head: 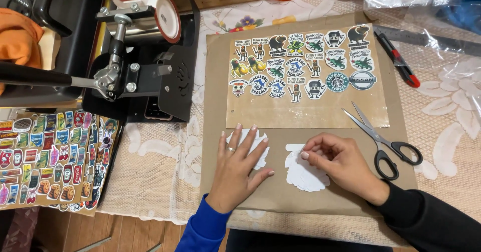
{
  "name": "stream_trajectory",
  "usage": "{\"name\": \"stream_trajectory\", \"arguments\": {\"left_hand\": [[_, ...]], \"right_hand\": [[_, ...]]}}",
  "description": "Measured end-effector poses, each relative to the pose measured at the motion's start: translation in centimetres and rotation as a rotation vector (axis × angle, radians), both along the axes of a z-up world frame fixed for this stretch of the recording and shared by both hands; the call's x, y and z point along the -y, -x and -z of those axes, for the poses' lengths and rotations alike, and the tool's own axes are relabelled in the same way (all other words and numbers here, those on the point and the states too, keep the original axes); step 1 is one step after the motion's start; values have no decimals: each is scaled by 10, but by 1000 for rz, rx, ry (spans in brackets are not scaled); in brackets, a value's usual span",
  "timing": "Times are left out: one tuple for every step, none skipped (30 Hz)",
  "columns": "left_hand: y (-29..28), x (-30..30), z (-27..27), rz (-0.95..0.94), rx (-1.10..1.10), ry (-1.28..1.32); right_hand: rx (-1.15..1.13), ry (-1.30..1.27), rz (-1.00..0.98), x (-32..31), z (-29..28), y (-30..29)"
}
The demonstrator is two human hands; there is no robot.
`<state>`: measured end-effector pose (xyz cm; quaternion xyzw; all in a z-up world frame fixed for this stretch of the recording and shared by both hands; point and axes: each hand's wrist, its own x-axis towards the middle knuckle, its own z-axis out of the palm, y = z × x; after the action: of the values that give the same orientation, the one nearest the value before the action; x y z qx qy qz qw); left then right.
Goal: The person is arranging small white sticker cutouts on a surface and then using a roll of clear tape and scissors to cut and apply small pieces of tape to them.
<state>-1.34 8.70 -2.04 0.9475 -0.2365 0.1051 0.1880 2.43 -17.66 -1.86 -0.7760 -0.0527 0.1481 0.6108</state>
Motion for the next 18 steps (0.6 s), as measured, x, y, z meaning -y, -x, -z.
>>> {"name": "stream_trajectory", "arguments": {"left_hand": [[-1, 0, 1, 1, -1, 0], [-2, 0, 2, 6, -21, -27], [-2, 0, 3, 10, -43, -55], [-1, 0, 2, 10, -44, -55], [-1, 0, 1, 17, -68, -50], [-1, 0, 1, 24, -91, -45], [-2, 1, 0, 25, -92, -45], [-2, 2, 0, 20, -111, -43], [-3, 3, 0, 16, -127, -41], [-2, 2, 0, 18, -127, -41], [-2, 1, 1, 14, -106, -5], [-3, 2, 2, 10, -85, 32], [-3, 0, 4, 27, -86, 36], [-2, -1, 6, 2, -84, 44], [-3, -1, 8, -18, -81, 55], [-4, -1, 9, 4, -82, 61], [-4, -3, 9, -12, -72, 56], [-4, -4, 9, -28, -62, 51]], "right_hand": [[-1, 0, 1, 0, 1, 0], [0, -9, 4, 1, 2, -1], [-1, -19, 6, 0, 3, -1], [-2, -18, 6, 0, 2, 0], [-6, -12, 5, 0, 1, 0], [-10, -6, 3, 0, 0, -1], [-12, -6, 4, 0, 0, -1], [-8, -11, 0, 0, 0, -1], [-3, -17, -2, 0, 0, -1], [-3, -17, 0, -2, -2, -1], [-1, -8, -3, -2, -5, -1], [2, 1, -5, -2, -7, -1], [0, 6, 12, -3, -8, 0], [22, -5, -6, -3, -10, 0], [45, -13, -20, -2, -11, 0], [45, -5, 1, 1, -17, 2], [67, 7, -35, 2, -23, 2], [89, 20, -71, 3, -30, 3]]}}
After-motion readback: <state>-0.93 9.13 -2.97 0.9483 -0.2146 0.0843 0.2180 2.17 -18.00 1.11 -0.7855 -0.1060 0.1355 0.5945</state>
